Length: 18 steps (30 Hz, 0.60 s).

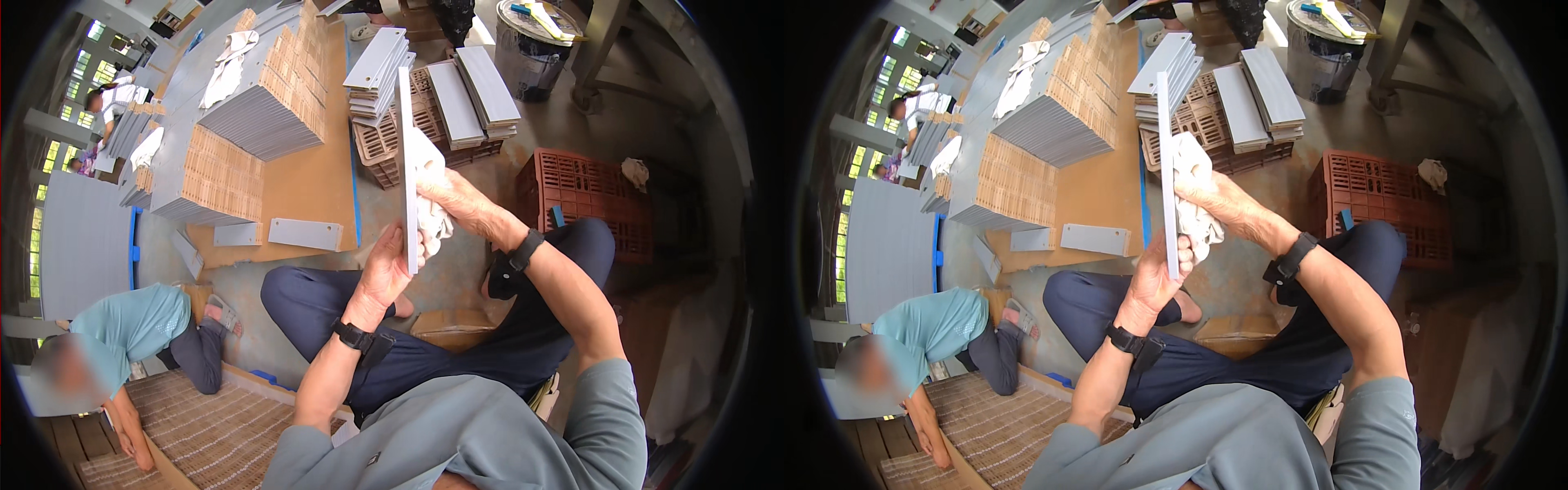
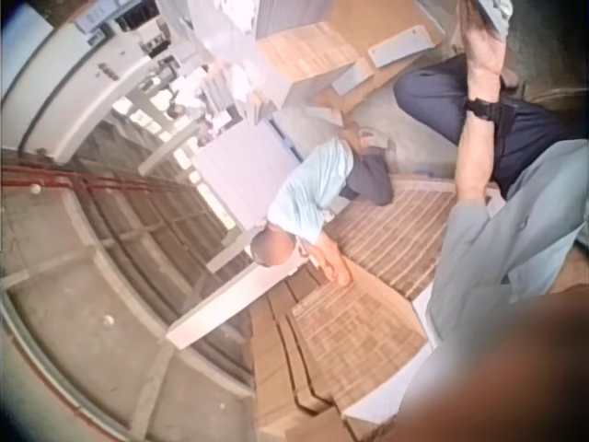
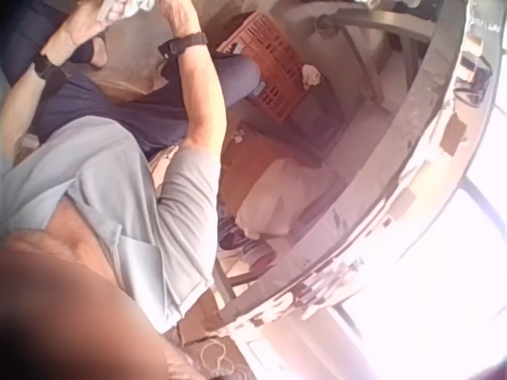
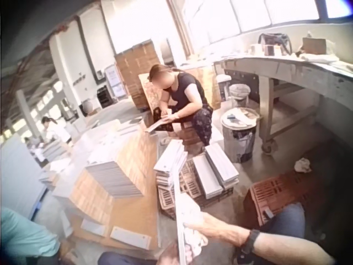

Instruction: Cleaning and inspecting small furniture panels using a cloth and an abrasive block in a manufacturing setting.

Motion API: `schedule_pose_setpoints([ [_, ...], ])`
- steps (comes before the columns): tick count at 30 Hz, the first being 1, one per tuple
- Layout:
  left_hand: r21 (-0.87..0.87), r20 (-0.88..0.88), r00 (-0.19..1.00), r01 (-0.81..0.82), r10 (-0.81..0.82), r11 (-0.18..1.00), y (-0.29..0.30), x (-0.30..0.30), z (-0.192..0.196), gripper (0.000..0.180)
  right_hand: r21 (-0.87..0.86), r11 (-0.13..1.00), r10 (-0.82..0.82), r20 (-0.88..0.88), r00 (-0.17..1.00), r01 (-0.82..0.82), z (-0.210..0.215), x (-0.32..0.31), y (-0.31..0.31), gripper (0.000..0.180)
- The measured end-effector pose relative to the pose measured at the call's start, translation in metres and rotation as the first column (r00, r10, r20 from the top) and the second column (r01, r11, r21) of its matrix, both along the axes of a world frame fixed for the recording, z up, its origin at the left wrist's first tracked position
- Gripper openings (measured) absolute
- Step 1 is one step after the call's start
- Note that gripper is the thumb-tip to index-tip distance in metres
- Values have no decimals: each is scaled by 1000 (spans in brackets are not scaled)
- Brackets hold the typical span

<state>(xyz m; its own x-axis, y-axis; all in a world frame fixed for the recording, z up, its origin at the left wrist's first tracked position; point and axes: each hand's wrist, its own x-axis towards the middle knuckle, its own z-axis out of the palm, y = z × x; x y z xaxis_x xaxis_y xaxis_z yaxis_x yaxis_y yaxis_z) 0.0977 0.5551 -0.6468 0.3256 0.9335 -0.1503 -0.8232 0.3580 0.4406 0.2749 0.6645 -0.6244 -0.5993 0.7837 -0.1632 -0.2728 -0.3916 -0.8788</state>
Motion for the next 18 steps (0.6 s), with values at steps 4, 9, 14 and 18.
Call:
schedule_pose_setpoints([
  [4,54,271,937,214,-221,975,-10,-5,-26,38,-118,978,154,-133,979,-170,5,-6,2,67],
  [9,-6,-157,984,84,-84,996,-12,-20,-26,65,-2,980,199,-15,980,-199,18,-8,0,56],
  [14,26,-95,995,-3,6,1000,1,-10,32,91,-22,988,157,107,982,-156,10,-10,-7,35],
  [18,-1,-227,973,-30,29,1000,0,-3,23,86,-48,992,121,112,986,-116,7,-7,-7,31],
])
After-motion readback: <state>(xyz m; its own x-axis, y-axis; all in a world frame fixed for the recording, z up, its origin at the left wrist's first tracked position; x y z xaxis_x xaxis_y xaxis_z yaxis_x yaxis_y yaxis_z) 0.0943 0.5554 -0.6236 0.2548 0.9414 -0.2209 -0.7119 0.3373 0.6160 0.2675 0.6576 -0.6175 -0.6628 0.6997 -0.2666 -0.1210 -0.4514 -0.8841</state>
